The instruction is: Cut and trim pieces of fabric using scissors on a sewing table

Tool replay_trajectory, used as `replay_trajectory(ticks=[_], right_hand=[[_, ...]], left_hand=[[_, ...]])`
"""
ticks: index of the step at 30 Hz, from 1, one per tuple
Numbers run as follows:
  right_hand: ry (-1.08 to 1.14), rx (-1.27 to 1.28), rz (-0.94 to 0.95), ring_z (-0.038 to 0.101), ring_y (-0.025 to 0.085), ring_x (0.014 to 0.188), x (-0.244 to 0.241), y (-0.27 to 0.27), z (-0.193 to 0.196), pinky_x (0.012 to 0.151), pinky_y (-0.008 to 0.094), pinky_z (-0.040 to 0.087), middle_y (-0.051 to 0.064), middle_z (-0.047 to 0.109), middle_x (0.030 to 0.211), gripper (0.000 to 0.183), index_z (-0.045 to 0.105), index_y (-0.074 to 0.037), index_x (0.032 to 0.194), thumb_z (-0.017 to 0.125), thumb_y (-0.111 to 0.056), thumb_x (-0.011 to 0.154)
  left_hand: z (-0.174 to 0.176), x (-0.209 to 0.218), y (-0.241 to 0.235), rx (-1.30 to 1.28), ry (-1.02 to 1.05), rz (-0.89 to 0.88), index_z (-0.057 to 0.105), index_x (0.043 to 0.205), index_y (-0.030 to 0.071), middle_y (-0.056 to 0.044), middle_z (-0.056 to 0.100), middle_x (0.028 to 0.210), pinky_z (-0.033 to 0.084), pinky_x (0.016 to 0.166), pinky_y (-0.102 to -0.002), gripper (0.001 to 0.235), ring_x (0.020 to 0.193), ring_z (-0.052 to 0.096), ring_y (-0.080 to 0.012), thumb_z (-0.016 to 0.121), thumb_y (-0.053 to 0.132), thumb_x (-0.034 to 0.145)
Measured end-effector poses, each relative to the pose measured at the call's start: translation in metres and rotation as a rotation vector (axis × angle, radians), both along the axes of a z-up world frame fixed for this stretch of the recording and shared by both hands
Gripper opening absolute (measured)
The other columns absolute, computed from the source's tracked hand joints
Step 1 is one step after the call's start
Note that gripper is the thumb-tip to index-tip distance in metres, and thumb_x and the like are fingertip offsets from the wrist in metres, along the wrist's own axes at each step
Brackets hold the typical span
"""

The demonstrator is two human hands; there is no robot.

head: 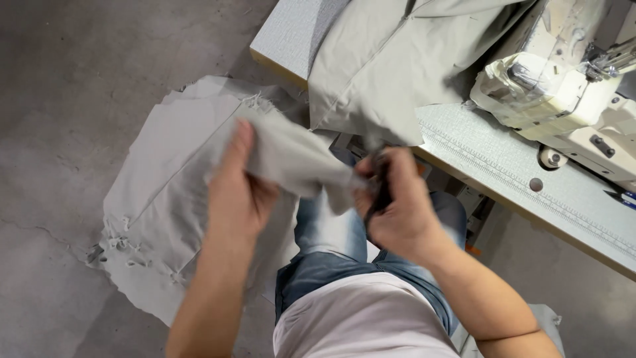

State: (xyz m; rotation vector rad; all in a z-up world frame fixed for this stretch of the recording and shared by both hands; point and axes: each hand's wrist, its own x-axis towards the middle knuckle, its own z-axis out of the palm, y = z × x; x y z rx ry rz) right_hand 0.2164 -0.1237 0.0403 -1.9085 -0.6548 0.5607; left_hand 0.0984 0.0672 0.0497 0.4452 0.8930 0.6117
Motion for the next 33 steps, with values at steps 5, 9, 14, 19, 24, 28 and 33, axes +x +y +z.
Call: replay_trajectory(ticks=[5, 9, 14, 19, 24, 28, 33], right_hand=[[-0.152, 0.121, -0.009, 0.067, 0.025, 0.082, 0.001, 0.000, 0.071, 0.077, 0.032, 0.053, 0.012, 0.068, 0.099, 0.039, 0.052, -0.007, 0.113, 0.069, 0.006, 0.080], [-0.482, 0.007, 0.243, 0.074, 0.033, 0.088, -0.026, 0.014, 0.032, 0.071, 0.044, 0.059, -0.001, 0.070, 0.112, 0.044, 0.065, -0.028, 0.105, 0.079, -0.007, 0.070], [-0.616, 0.208, 0.535, 0.065, 0.029, 0.076, -0.070, 0.055, -0.062, 0.064, 0.036, 0.054, 0.003, 0.059, 0.094, 0.036, 0.059, -0.015, 0.107, 0.064, 0.000, 0.074], [-0.619, 0.254, 0.734, 0.058, 0.035, 0.076, -0.100, 0.063, -0.124, 0.064, 0.039, 0.052, 0.010, 0.052, 0.085, 0.031, 0.052, -0.005, 0.096, 0.055, 0.008, 0.068], [-0.302, 0.192, 0.906, 0.062, 0.042, 0.079, -0.134, 0.054, -0.130, 0.063, 0.048, 0.054, 0.018, 0.054, 0.088, 0.043, 0.051, -0.001, 0.100, 0.067, 0.008, 0.062], [-0.007, 0.087, 1.123, 0.057, 0.045, 0.094, -0.148, 0.053, -0.122, 0.073, 0.054, 0.048, 0.020, 0.050, 0.111, 0.058, 0.043, -0.002, 0.124, 0.054, 0.009, 0.068], [-0.336, 0.387, 1.033, 0.051, 0.043, 0.133, -0.124, 0.065, -0.093, 0.106, 0.049, 0.042, 0.025, 0.054, 0.143, 0.050, 0.043, 0.007, 0.140, 0.060, -0.022, 0.103]], left_hand=[[0.057, -0.009, 0.036, 0.408, -0.329, 0.191, 0.076, 0.104, 0.006, -0.014, 0.078, 0.103, 0.070, 0.092, -0.046, 0.024, 0.095, 0.079, -0.0278, 0.081, 0.026, 0.091], [0.053, -0.061, 0.057, 0.844, -0.187, 0.364, 0.071, 0.123, 0.009, -0.013, 0.074, 0.124, 0.069, 0.115, -0.049, 0.020, 0.117, 0.075, -0.0270, 0.077, 0.015, 0.105], [-0.052, -0.144, 0.073, 0.663, 0.355, 0.358, 0.067, 0.122, 0.010, -0.007, 0.075, 0.112, 0.070, 0.095, -0.036, 0.028, 0.102, 0.074, -0.0153, 0.080, 0.021, 0.099], [-0.192, -0.229, 0.090, 0.653, 0.540, 0.247, 0.064, 0.137, 0.009, -0.010, 0.073, 0.117, 0.067, 0.082, -0.037, 0.030, 0.102, 0.073, -0.0179, 0.069, 0.019, 0.109], [-0.144, -0.211, 0.080, 0.647, 0.548, 0.332, 0.067, 0.131, 0.008, -0.010, 0.073, 0.117, 0.066, 0.092, -0.038, 0.024, 0.106, 0.071, -0.0163, 0.067, 0.015, 0.109], [-0.105, -0.200, 0.076, 0.603, 0.667, 0.180, 0.066, 0.132, 0.011, -0.001, 0.070, 0.127, 0.056, 0.103, -0.024, 0.035, 0.118, 0.066, -0.0100, 0.062, 0.029, 0.103], [-0.098, -0.198, 0.048, 1.433, 1.523, 0.157, 0.032, 0.154, -0.010, -0.034, 0.049, 0.137, 0.046, 0.094, -0.055, 0.061, 0.119, 0.050, -0.0490, 0.041, 0.036, 0.115]])
